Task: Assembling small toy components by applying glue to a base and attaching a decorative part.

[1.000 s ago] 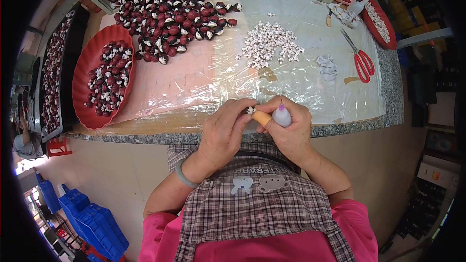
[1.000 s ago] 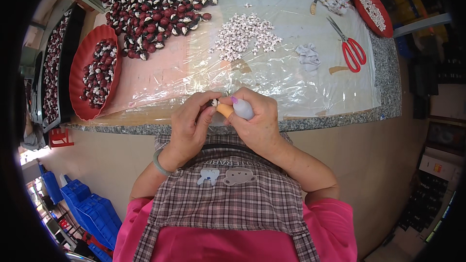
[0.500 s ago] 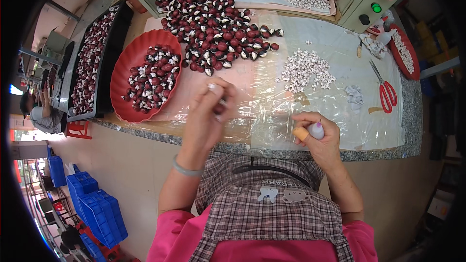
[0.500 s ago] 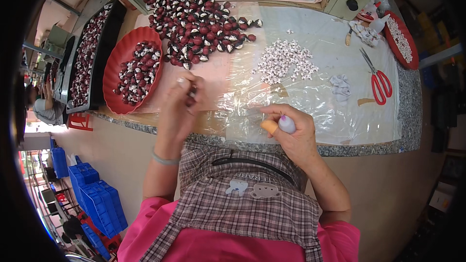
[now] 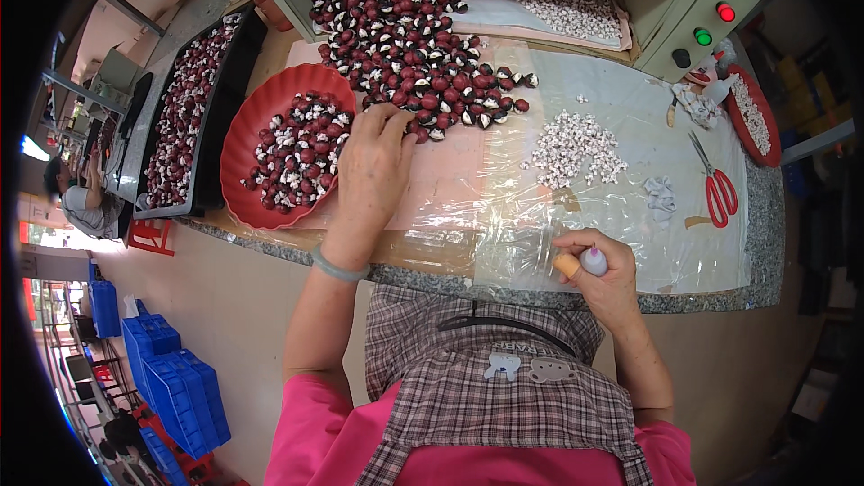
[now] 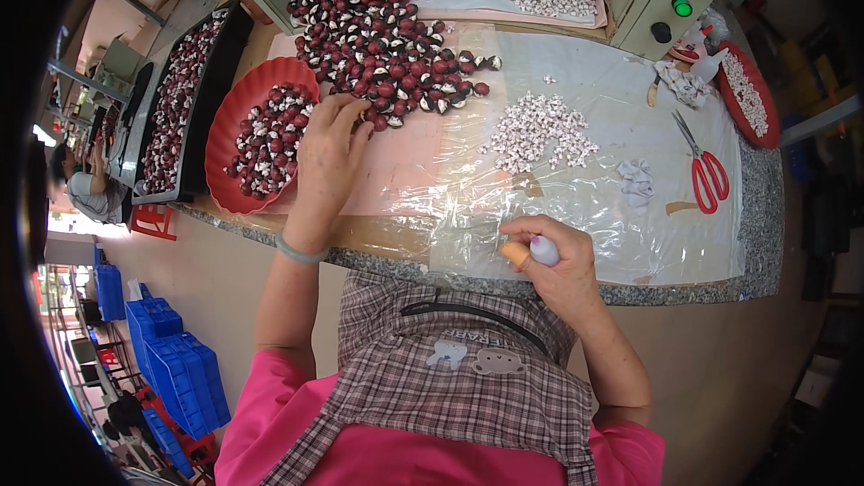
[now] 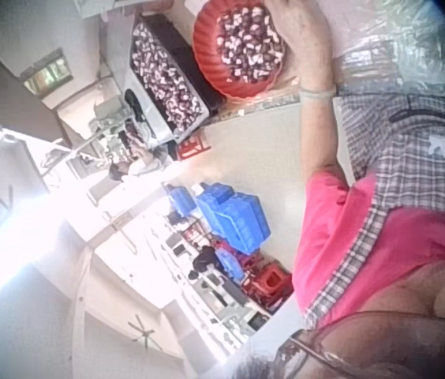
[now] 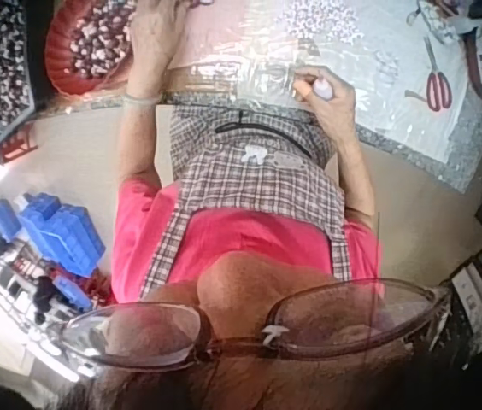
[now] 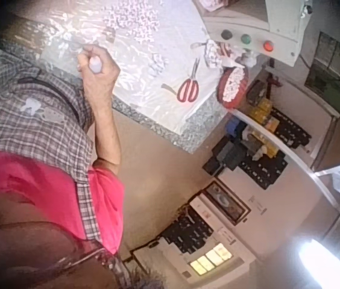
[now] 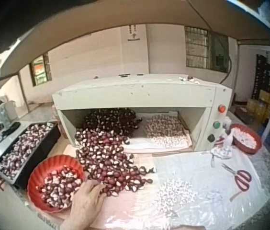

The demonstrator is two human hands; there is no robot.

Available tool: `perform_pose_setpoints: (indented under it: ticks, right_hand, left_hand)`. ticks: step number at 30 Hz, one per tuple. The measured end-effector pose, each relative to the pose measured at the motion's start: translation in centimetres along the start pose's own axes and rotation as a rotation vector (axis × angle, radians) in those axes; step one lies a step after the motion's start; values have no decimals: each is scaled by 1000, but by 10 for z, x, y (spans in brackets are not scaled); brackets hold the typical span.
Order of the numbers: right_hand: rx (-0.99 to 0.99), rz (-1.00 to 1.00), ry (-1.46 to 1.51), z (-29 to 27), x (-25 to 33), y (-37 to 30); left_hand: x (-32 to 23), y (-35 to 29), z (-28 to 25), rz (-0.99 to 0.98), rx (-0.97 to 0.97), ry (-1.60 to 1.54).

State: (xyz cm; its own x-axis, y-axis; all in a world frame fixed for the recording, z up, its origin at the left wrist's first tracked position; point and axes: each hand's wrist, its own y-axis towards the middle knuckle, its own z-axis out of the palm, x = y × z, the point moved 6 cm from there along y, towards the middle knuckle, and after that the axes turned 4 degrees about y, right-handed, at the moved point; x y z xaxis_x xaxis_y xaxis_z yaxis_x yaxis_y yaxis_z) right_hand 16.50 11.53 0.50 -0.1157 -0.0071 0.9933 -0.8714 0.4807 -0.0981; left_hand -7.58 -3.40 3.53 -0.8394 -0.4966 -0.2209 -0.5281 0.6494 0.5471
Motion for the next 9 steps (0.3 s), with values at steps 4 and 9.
perform_pose_setpoints:
  ticks: [4, 9]
  right_hand:
    - [1, -3, -13, -1, 1, -1]
    - [-11, 49, -35, -6, -2, 1]
  left_hand:
    - [0, 0, 12, -24, 22, 5]
    - [-9, -6, 5, -200, 101, -374]
